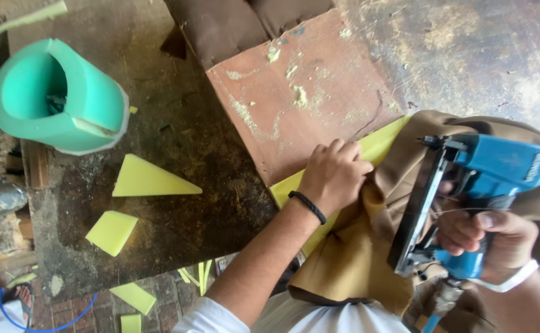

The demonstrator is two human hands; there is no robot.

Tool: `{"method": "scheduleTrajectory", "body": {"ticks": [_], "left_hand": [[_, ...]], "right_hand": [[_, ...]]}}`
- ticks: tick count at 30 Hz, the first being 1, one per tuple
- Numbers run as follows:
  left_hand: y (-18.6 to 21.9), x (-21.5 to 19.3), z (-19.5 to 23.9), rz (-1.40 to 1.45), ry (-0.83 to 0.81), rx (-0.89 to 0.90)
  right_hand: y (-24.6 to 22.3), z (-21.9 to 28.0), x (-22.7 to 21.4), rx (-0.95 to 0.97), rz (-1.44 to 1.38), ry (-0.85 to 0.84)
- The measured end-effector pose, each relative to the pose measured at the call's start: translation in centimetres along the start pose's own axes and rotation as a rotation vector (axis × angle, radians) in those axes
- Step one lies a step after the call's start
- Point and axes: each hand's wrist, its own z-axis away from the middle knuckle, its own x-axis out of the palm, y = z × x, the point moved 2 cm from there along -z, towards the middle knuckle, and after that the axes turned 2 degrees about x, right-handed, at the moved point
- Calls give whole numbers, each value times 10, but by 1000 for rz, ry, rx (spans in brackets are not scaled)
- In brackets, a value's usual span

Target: The person uses shears to trim excess brown fabric from a cushion and then uses a pneumatic staple gun to attach the fabric to the cushion's foam and wooden frame. The person repeatedly folds, smooths, and staples the fabric around the edges.

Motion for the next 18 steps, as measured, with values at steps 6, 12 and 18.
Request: {"method": "scheduleTrajectory", "body": {"ticks": [6, 12, 18], "left_hand": [[-19, 25, -7, -12, -88, -4], [-20, -83, -10, 78, 524, -299], [96, -83, 18, 471, -9, -256]], "right_hand": [[26, 6, -1, 26, -171, -125], [36, 6, -4, 45, -185, -176], [39, -21, 26, -89, -143, -93]]}}
